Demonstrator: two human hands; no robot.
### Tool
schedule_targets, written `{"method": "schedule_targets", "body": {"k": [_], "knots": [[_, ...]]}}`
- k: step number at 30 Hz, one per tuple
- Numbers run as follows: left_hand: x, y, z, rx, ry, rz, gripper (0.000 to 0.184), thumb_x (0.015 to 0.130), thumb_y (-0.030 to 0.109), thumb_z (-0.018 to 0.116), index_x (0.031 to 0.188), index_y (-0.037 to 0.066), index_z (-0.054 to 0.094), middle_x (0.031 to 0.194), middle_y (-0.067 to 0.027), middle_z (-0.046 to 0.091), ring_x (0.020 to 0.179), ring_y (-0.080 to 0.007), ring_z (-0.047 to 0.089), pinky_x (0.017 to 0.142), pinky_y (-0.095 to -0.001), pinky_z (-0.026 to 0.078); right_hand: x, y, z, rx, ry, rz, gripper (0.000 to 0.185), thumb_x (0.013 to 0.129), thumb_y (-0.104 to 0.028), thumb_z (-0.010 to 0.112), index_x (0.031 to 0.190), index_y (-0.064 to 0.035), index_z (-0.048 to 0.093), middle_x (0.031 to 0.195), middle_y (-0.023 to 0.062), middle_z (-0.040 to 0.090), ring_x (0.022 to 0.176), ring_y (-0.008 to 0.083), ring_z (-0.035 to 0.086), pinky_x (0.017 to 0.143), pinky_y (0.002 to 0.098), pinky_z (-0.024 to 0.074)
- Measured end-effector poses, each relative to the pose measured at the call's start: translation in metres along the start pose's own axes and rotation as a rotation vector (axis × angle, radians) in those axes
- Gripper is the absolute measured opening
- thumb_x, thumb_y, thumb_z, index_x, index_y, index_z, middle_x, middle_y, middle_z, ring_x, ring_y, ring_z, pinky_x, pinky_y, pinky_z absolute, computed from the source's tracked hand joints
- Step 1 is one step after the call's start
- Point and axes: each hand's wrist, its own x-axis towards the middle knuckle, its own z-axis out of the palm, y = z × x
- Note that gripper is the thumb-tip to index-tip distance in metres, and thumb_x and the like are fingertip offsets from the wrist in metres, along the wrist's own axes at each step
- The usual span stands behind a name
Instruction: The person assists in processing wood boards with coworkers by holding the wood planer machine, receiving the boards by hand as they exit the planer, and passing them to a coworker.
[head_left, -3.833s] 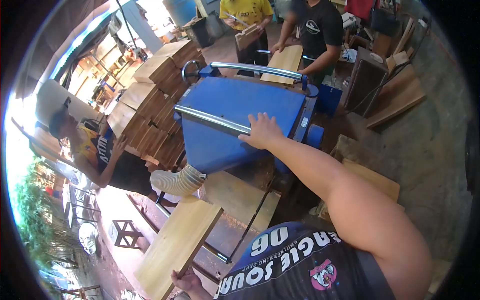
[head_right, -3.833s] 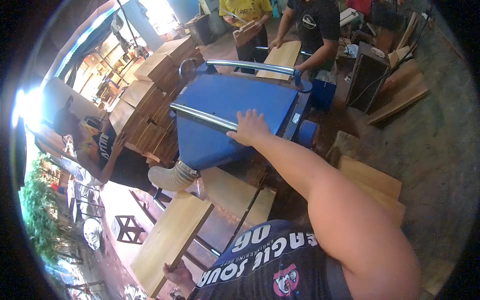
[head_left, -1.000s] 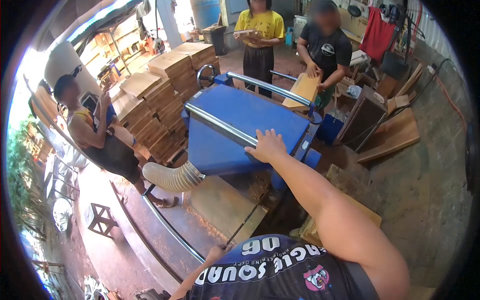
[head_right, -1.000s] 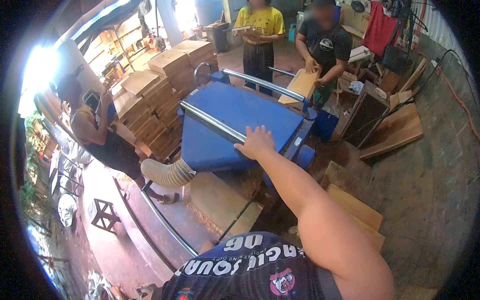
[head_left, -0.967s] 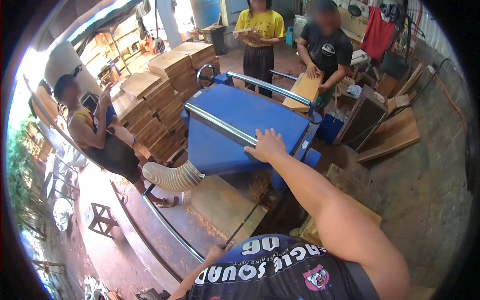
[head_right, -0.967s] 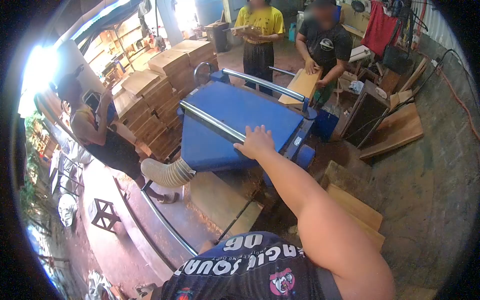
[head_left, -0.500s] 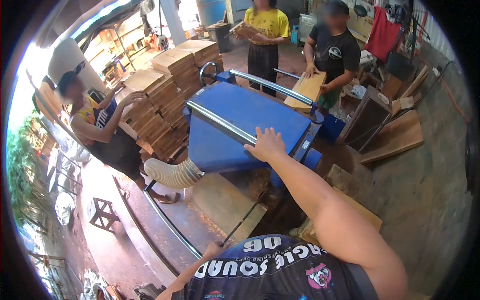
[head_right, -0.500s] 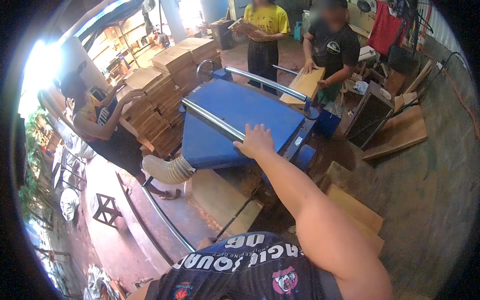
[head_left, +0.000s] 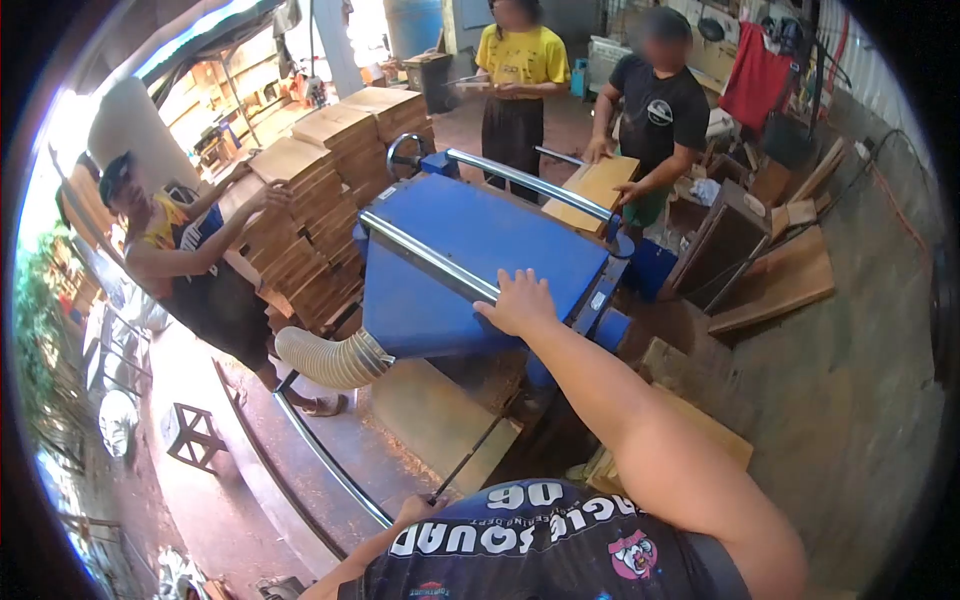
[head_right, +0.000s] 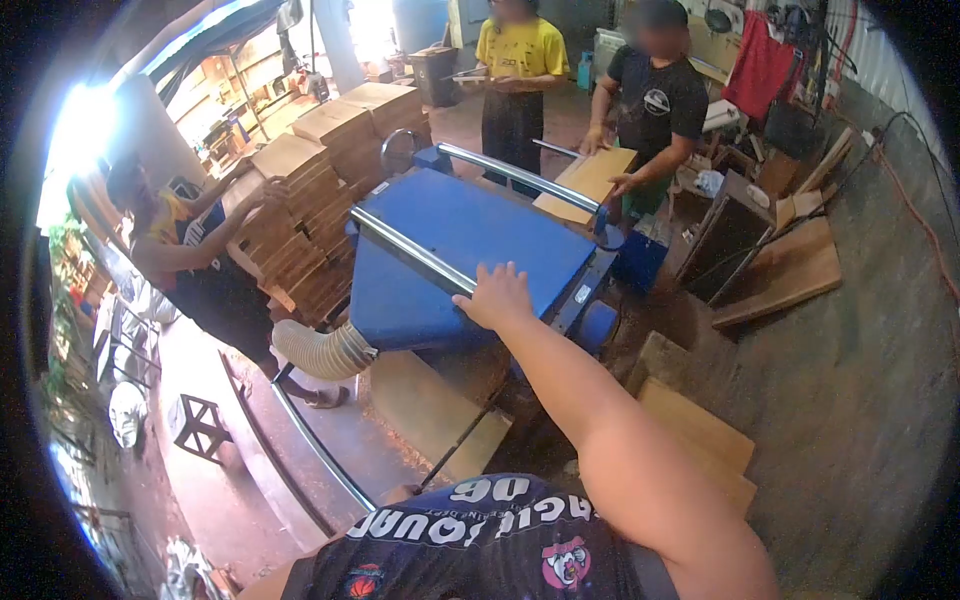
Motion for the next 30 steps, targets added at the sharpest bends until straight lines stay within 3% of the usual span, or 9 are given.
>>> {"method": "schedule_targets", "body": {"k": [6, 11, 15, 24, 30], "knots": [[-0.014, 0.032, -0.018, 0.017, -0.001, -0.058, 0.067, 0.092, 0.068, 0.062, 0.105, 0.005, 0.079, 0.096, -0.0281, 0.075, 0.100, -0.0467, 0.073, 0.088, -0.0518, 0.057, 0.000, 0.005, -0.009, 0.068, -0.024, -0.016, 0.086, 0.099, -0.065, 0.059, 0.154, -0.0010, 0.045, 0.153, 0.0308, 0.050, 0.151, 0.0481, 0.038, 0.121, 0.0606, 0.0311], [-0.015, 0.034, -0.015, 0.069, -0.038, -0.124, 0.077, 0.094, 0.075, 0.055, 0.107, 0.003, 0.079, 0.102, -0.0284, 0.075, 0.101, -0.0470, 0.073, 0.090, -0.0524, 0.056, 0.000, 0.008, 0.001, 0.092, 0.061, -0.031, 0.082, 0.097, -0.065, 0.061, 0.147, -0.0010, 0.051, 0.146, 0.0283, 0.056, 0.146, 0.0448, 0.043, 0.119, 0.0581, 0.0354], [-0.009, 0.028, -0.014, 0.055, -0.088, -0.113, 0.079, 0.095, 0.078, 0.052, 0.109, 0.005, 0.079, 0.103, -0.0270, 0.076, 0.102, -0.0448, 0.073, 0.091, -0.0503, 0.056, 0.002, 0.011, 0.000, 0.094, 0.050, -0.059, 0.084, 0.098, -0.066, 0.059, 0.151, -0.0008, 0.048, 0.149, 0.0294, 0.053, 0.147, 0.0461, 0.043, 0.119, 0.0587, 0.0347], [-0.017, 0.042, -0.018, 0.104, -0.059, -0.187, 0.078, 0.095, 0.077, 0.051, 0.119, 0.007, 0.078, 0.116, -0.0270, 0.074, 0.116, -0.0438, 0.069, 0.103, -0.0509, 0.052, -0.002, 0.010, -0.013, 0.100, -0.048, -0.088, 0.088, 0.099, -0.067, 0.058, 0.155, 0.0002, 0.045, 0.151, 0.0302, 0.052, 0.149, 0.0465, 0.041, 0.118, 0.0587, 0.0343], [-0.020, 0.043, -0.018, 0.120, -0.014, -0.154, 0.079, 0.095, 0.076, 0.052, 0.114, 0.005, 0.078, 0.113, -0.0265, 0.075, 0.112, -0.0449, 0.070, 0.100, -0.0496, 0.053, -0.002, 0.010, -0.011, 0.077, -0.023, -0.108, 0.086, 0.098, -0.067, 0.059, 0.151, 0.0011, 0.048, 0.146, 0.0292, 0.056, 0.143, 0.0454, 0.045, 0.116, 0.0582, 0.0368]]}}
